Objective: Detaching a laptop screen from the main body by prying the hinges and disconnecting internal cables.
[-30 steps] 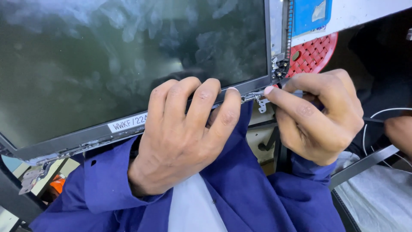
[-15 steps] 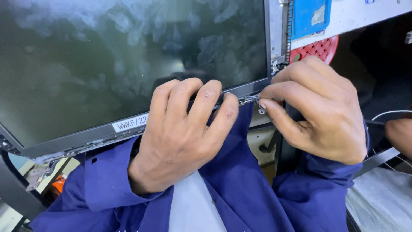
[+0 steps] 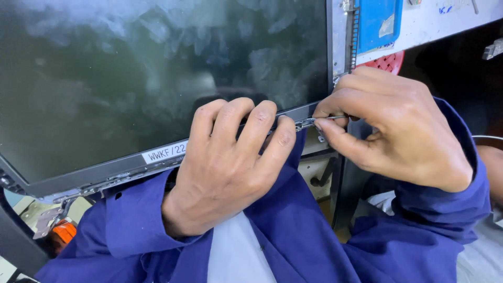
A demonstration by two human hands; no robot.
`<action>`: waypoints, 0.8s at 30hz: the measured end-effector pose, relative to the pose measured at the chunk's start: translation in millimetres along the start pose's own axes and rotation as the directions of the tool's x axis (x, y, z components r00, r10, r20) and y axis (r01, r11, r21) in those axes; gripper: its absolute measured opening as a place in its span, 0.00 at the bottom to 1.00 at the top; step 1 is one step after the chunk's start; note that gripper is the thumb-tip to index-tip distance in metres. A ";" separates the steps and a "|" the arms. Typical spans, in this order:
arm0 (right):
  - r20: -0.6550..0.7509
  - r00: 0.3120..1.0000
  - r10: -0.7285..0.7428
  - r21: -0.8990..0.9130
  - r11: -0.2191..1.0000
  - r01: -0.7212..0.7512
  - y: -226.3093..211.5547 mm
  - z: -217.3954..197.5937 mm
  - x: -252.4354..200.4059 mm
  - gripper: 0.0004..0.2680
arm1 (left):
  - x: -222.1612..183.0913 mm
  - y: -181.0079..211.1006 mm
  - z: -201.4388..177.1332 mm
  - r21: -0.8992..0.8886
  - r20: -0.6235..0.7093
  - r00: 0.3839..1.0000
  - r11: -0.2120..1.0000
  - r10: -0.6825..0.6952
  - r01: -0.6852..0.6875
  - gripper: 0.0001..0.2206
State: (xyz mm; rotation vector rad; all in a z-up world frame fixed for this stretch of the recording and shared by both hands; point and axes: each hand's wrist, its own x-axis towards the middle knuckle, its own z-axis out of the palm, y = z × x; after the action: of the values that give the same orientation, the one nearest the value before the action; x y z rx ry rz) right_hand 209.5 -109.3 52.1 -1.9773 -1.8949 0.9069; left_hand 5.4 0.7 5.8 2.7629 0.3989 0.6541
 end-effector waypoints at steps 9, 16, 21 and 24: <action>-0.004 0.905 -0.424 -0.264 0.874 0.408 16.2 0.3 7.7 0.05 | -0.3 0.1 3.6 -0.021 -0.042 0.999 1.000 0.002 -0.002 0.04; -0.003 0.936 -0.353 -0.392 0.861 0.324 9.6 1.7 -6.9 0.06 | 1.0 0.3 1.7 -0.015 -0.040 0.999 1.000 0.006 -0.006 0.05; -0.023 0.956 -0.292 -0.298 0.915 0.272 9.0 5.0 -11.9 0.04 | 1.1 1.1 2.6 0.012 -0.040 0.999 1.000 0.013 -0.012 0.05; -0.040 0.954 -0.298 -0.259 0.925 0.278 8.9 6.5 -10.8 0.04 | 1.6 1.1 2.2 0.027 -0.030 1.000 1.000 0.009 -0.008 0.04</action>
State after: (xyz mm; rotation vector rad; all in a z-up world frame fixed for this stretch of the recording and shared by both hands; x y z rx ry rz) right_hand 213.3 -122.3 44.7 -1.7600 -2.2699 0.5222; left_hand 8.0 -0.2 4.8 2.7843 0.4059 0.6985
